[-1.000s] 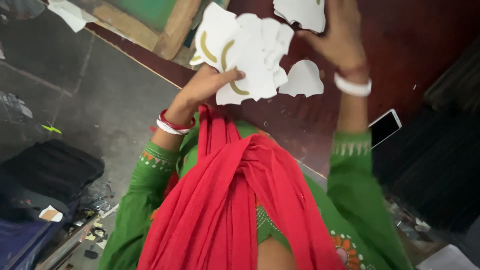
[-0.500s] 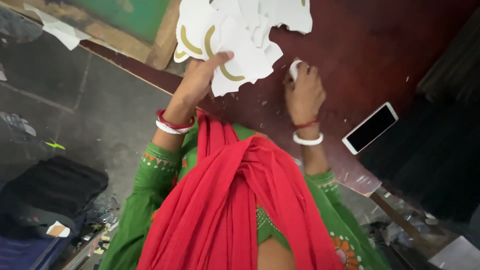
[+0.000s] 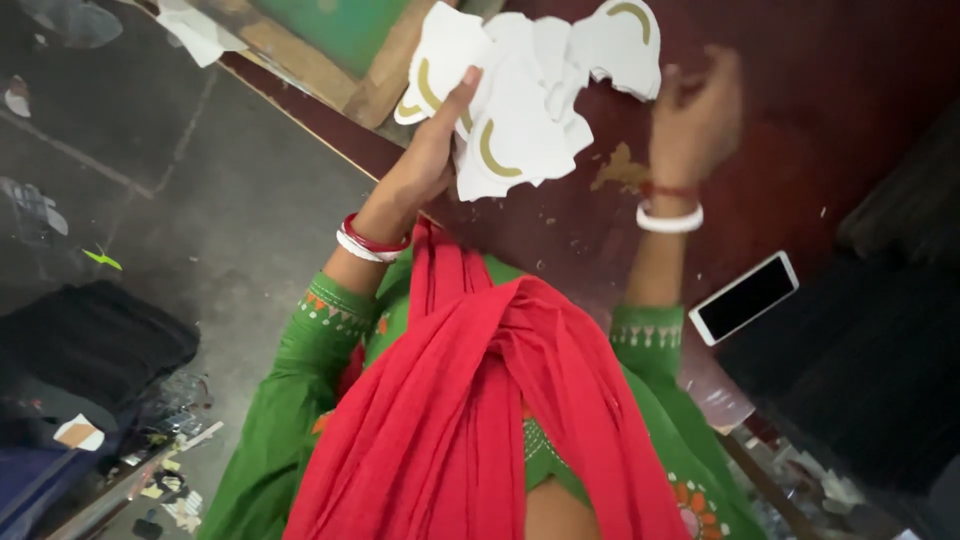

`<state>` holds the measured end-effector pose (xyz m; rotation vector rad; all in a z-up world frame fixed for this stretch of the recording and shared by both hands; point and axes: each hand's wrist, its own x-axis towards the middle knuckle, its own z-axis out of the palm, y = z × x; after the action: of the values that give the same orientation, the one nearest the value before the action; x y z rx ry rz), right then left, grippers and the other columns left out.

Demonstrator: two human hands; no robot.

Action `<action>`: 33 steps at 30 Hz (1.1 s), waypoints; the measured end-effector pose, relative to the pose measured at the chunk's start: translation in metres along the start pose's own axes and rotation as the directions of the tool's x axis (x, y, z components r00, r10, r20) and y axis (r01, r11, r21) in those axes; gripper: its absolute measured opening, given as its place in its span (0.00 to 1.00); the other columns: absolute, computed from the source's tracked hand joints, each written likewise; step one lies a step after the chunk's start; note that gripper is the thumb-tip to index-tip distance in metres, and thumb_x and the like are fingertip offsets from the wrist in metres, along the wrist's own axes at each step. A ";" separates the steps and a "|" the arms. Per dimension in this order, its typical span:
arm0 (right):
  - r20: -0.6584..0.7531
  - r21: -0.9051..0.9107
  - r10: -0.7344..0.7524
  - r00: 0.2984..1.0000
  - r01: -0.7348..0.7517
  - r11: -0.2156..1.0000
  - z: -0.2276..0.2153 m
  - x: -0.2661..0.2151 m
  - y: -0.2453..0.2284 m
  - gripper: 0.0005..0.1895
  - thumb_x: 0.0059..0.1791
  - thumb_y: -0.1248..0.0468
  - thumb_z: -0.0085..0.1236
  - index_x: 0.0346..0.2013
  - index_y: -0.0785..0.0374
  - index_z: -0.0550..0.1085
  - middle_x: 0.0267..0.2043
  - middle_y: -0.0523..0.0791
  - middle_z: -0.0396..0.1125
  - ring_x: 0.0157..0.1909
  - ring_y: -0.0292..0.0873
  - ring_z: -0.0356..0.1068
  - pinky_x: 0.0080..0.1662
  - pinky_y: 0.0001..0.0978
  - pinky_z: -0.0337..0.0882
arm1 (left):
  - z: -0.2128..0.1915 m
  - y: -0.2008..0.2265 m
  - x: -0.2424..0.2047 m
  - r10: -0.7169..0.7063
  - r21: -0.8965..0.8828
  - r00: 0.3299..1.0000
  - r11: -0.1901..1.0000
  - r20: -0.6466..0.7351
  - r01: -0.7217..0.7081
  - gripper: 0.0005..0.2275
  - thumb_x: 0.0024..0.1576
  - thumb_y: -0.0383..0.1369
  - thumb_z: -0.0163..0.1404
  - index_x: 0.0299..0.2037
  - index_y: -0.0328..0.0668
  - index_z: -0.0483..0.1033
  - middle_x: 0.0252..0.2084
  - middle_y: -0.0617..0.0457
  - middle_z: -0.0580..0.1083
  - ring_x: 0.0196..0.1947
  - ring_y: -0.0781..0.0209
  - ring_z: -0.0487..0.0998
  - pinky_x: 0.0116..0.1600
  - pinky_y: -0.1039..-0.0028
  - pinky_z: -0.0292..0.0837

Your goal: The person sorts and stacks white paper cutouts with gold crescent designs on a wooden workbench. They pick up the cutouts from a pile, align them, and place them into a neat stack on a tray.

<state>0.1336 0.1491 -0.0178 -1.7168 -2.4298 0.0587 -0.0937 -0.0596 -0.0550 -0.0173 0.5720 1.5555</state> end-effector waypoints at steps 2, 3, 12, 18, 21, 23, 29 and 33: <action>0.038 0.281 -0.088 0.995 0.074 0.957 -0.032 -0.004 -0.023 0.21 0.56 0.59 0.70 0.59 0.61 0.71 0.45 0.43 0.74 0.46 0.41 0.76 0.48 0.37 0.76 | 0.000 0.002 0.000 -0.023 0.037 0.999 0.999 0.030 0.022 0.30 0.67 0.49 0.43 0.71 0.29 0.60 0.66 0.42 0.71 0.62 0.55 0.76 0.67 0.65 0.74; 0.053 0.536 -0.170 0.984 0.115 0.836 -0.049 -0.008 -0.033 0.22 0.58 0.62 0.71 0.61 0.63 0.71 0.50 0.45 0.74 0.49 0.42 0.76 0.51 0.39 0.78 | 0.000 0.002 -0.001 -0.060 0.074 0.996 0.996 0.063 0.055 0.31 0.67 0.50 0.43 0.70 0.29 0.61 0.65 0.43 0.71 0.61 0.56 0.76 0.66 0.66 0.74; 0.696 0.685 -0.496 0.518 -0.275 0.674 -0.082 0.006 -0.083 0.32 0.44 0.61 0.75 0.58 0.71 0.71 0.51 0.45 0.73 0.52 0.37 0.74 0.53 0.31 0.75 | 0.063 0.040 0.031 -0.436 0.692 0.891 0.681 0.123 0.238 0.39 0.59 0.63 0.31 0.65 0.35 0.69 0.57 0.46 0.77 0.52 0.59 0.82 0.55 0.71 0.78; 0.584 0.781 -0.248 0.773 -0.452 0.430 -0.105 -0.033 -0.072 0.29 0.48 0.65 0.73 0.57 0.71 0.68 0.51 0.47 0.74 0.51 0.40 0.76 0.55 0.34 0.78 | 0.017 0.008 0.045 -0.265 0.439 0.937 0.887 0.229 0.143 0.44 0.61 0.67 0.35 0.70 0.26 0.61 0.58 0.44 0.72 0.55 0.58 0.76 0.60 0.70 0.74; 0.504 0.855 -0.133 0.854 -0.470 0.221 -0.096 -0.056 -0.059 0.26 0.51 0.68 0.70 0.58 0.70 0.66 0.54 0.48 0.72 0.54 0.41 0.74 0.58 0.35 0.75 | 0.021 0.019 0.034 -0.224 0.321 0.945 0.937 0.240 0.140 0.46 0.64 0.67 0.34 0.72 0.21 0.61 0.57 0.39 0.74 0.56 0.54 0.77 0.61 0.65 0.75; 0.464 0.884 -0.044 0.885 -0.460 0.079 -0.099 -0.068 -0.067 0.27 0.50 0.69 0.69 0.60 0.69 0.66 0.56 0.48 0.71 0.56 0.41 0.73 0.60 0.35 0.74 | 0.044 0.021 0.017 -0.167 0.242 0.931 0.966 0.324 0.089 0.45 0.63 0.66 0.36 0.74 0.26 0.57 0.60 0.39 0.74 0.59 0.54 0.77 0.64 0.65 0.75; 0.289 0.957 0.137 0.947 -0.288 -0.029 -0.077 -0.093 -0.061 0.25 0.54 0.71 0.66 0.63 0.68 0.65 0.59 0.47 0.69 0.61 0.41 0.69 0.66 0.36 0.69 | 0.054 -0.017 -0.008 0.003 -0.020 0.903 1.000 0.430 0.006 0.38 0.62 0.54 0.48 0.76 0.35 0.53 0.69 0.47 0.70 0.67 0.57 0.72 0.71 0.67 0.68; 0.160 0.967 0.157 0.975 -0.186 0.172 -0.072 -0.107 -0.066 0.30 0.54 0.69 0.68 0.67 0.67 0.62 0.62 0.46 0.66 0.63 0.40 0.67 0.66 0.35 0.68 | 0.043 -0.035 -0.005 -0.093 0.056 0.949 0.995 0.303 0.080 0.30 0.61 0.34 0.58 0.71 0.32 0.59 0.65 0.47 0.71 0.66 0.55 0.73 0.70 0.64 0.69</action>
<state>0.1176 0.0219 0.0496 -1.2016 -1.3732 1.3729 -0.0460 -0.0505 -0.0279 0.2255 0.3545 1.4248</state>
